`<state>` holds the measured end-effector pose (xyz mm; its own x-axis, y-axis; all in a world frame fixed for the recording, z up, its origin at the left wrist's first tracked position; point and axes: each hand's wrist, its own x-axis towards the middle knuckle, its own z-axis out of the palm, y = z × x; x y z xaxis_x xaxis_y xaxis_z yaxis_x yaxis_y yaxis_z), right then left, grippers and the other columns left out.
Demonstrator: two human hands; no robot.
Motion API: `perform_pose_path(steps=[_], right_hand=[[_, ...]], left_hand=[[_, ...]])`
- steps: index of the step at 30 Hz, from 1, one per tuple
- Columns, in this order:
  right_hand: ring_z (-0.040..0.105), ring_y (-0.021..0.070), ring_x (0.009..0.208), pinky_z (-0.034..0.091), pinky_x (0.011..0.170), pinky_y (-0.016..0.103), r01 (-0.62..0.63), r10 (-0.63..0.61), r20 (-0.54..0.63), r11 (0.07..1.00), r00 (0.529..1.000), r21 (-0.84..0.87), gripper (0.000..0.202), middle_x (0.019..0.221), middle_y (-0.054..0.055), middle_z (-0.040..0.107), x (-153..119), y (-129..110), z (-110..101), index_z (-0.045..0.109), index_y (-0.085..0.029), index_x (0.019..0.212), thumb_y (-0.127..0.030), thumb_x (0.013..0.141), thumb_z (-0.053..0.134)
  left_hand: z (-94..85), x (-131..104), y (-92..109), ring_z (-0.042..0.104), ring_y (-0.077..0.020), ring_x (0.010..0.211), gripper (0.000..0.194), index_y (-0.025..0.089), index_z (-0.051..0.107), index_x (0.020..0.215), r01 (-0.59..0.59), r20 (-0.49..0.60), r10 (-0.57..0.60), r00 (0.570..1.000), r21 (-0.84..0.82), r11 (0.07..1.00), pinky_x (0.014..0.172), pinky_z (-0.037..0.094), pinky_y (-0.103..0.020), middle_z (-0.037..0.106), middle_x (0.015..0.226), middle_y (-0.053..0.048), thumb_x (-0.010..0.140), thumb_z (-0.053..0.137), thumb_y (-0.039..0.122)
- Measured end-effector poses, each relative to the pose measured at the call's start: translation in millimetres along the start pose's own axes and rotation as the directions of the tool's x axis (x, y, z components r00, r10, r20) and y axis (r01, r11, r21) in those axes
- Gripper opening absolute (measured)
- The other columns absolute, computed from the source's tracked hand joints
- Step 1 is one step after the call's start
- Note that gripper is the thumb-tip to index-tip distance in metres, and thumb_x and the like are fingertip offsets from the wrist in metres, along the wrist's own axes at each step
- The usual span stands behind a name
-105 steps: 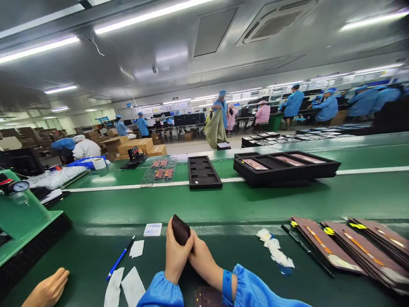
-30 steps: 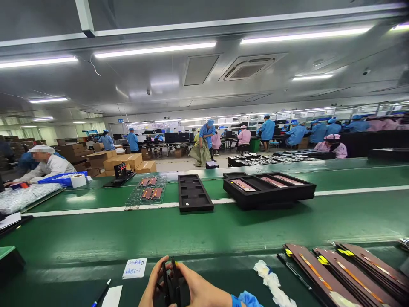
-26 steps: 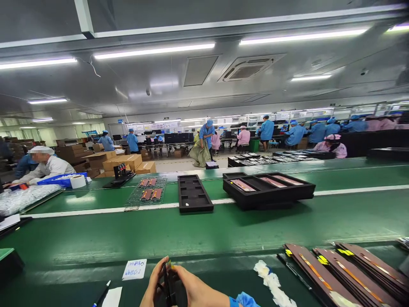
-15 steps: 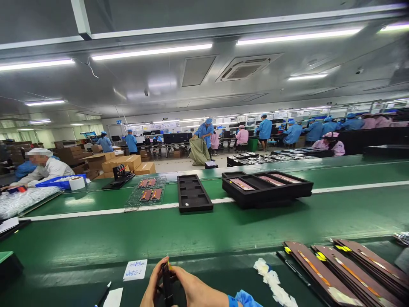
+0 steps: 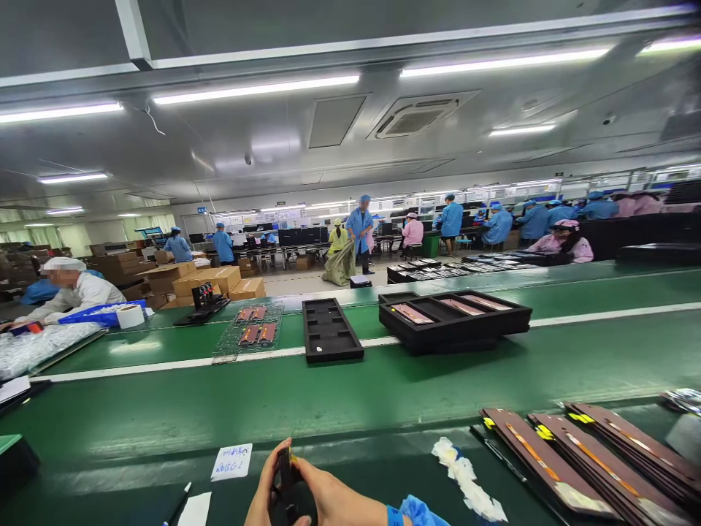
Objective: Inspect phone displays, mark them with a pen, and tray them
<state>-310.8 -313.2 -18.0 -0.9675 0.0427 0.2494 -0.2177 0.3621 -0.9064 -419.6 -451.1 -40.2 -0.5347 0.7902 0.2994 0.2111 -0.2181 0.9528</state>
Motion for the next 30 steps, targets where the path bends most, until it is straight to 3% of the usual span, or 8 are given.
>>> perform_pose_path(steps=[5, 9, 12, 18, 22, 27, 30], right_hand=[[0.061, 0.0262, 0.108, 0.047, 0.095, 0.038, 0.071, -0.074, -0.074, 0.997, 0.995, -0.034, 0.086, 0.122, 0.008, 0.062, -5, -3, 2, 0.045, -0.02, 0.133, -0.021, 0.053, 0.078], [0.056, 0.0263, 0.117, 0.042, 0.102, 0.041, 0.027, -0.031, -0.12, 0.999, 0.992, -0.037, 0.094, 0.128, 0.011, 0.058, -15, -26, -4, 0.036, -0.018, 0.138, -0.023, 0.055, 0.081], [0.058, 0.0266, 0.112, 0.043, 0.098, 0.042, -0.081, 0.068, -0.151, 0.993, 0.986, -0.088, 0.097, 0.125, 0.013, 0.059, -25, -51, -14, 0.028, -0.016, 0.141, -0.025, 0.059, 0.08], [0.063, 0.029, 0.102, 0.048, 0.085, 0.039, -0.255, 0.199, -0.225, 0.932, 0.954, -0.258, 0.093, 0.121, 0.013, 0.062, -47, -95, -25, 0.027, -0.018, 0.144, -0.035, 0.067, 0.075], [0.062, 0.0341, 0.105, 0.048, 0.086, 0.042, -0.333, 0.23, -0.308, 0.878, 0.923, -0.344, 0.09, 0.121, 0.016, 0.063, -63, -108, -29, 0.033, -0.016, 0.144, -0.04, 0.068, 0.074], [0.06, 0.0324, 0.112, 0.047, 0.092, 0.041, -0.274, 0.181, -0.335, 0.927, 0.925, -0.256, 0.098, 0.128, 0.012, 0.06, -90, -106, -36, 0.031, -0.023, 0.146, -0.049, 0.065, 0.079], [0.058, 0.0303, 0.116, 0.046, 0.096, 0.038, -0.214, 0.144, -0.342, 0.961, 0.929, -0.177, 0.101, 0.133, 0.009, 0.056, -107, -100, -44, 0.033, -0.026, 0.144, -0.051, 0.059, 0.083]], left_hand=[[0.7, 2, 22, 0.043, -0.0356, 0.133, 0.087, 0.02, 0.045, 0.137, 0.027, 0.046, -0.031, 0.998, 0.084, 0.996, 0.11, 0.037, -0.043, 0.047, 0.143, -0.017, 0.064, 0.078, 0.053], [11.2, 3, 60, 0.045, -0.0328, 0.132, 0.079, 0.021, 0.048, 0.135, 0.047, 0.083, -0.038, 0.996, -0.107, 0.993, 0.111, 0.035, -0.042, 0.05, 0.141, -0.015, 0.067, 0.081, 0.041], [22.0, 6, 78, 0.049, -0.035, 0.128, 0.073, 0.02, 0.055, 0.129, 0.093, 0.085, -0.07, 0.994, -0.304, 0.948, 0.109, 0.037, -0.045, 0.053, 0.14, -0.014, 0.065, 0.082, 0.04], [46.3, 5, 74, 0.048, -0.035, 0.129, 0.065, 0.021, 0.054, 0.133, 0.26, 0.132, -0.228, 0.965, -0.616, 0.744, 0.11, 0.036, -0.047, 0.057, 0.137, -0.011, 0.074, 0.073, 0.044], [63.0, 4, 69, 0.048, -0.0309, 0.131, 0.066, 0.025, 0.051, 0.137, 0.342, 0.183, -0.305, 0.935, -0.693, 0.635, 0.113, 0.034, -0.044, 0.062, 0.132, -0.006, 0.076, 0.07, 0.045], [81.0, 7, 81, 0.054, -0.0298, 0.125, 0.068, 0.029, 0.054, 0.134, 0.445, 0.161, -0.493, 0.855, -0.716, 0.537, 0.112, 0.036, -0.042, 0.072, 0.116, -0.003, 0.071, 0.075, 0.039], [90.5, 13, 88, 0.056, -0.0293, 0.123, 0.061, 0.028, 0.056, 0.133, 0.49, 0.127, -0.581, 0.804, -0.694, 0.527, 0.11, 0.04, -0.041, 0.073, 0.112, -0.003, 0.075, 0.071, 0.038]])
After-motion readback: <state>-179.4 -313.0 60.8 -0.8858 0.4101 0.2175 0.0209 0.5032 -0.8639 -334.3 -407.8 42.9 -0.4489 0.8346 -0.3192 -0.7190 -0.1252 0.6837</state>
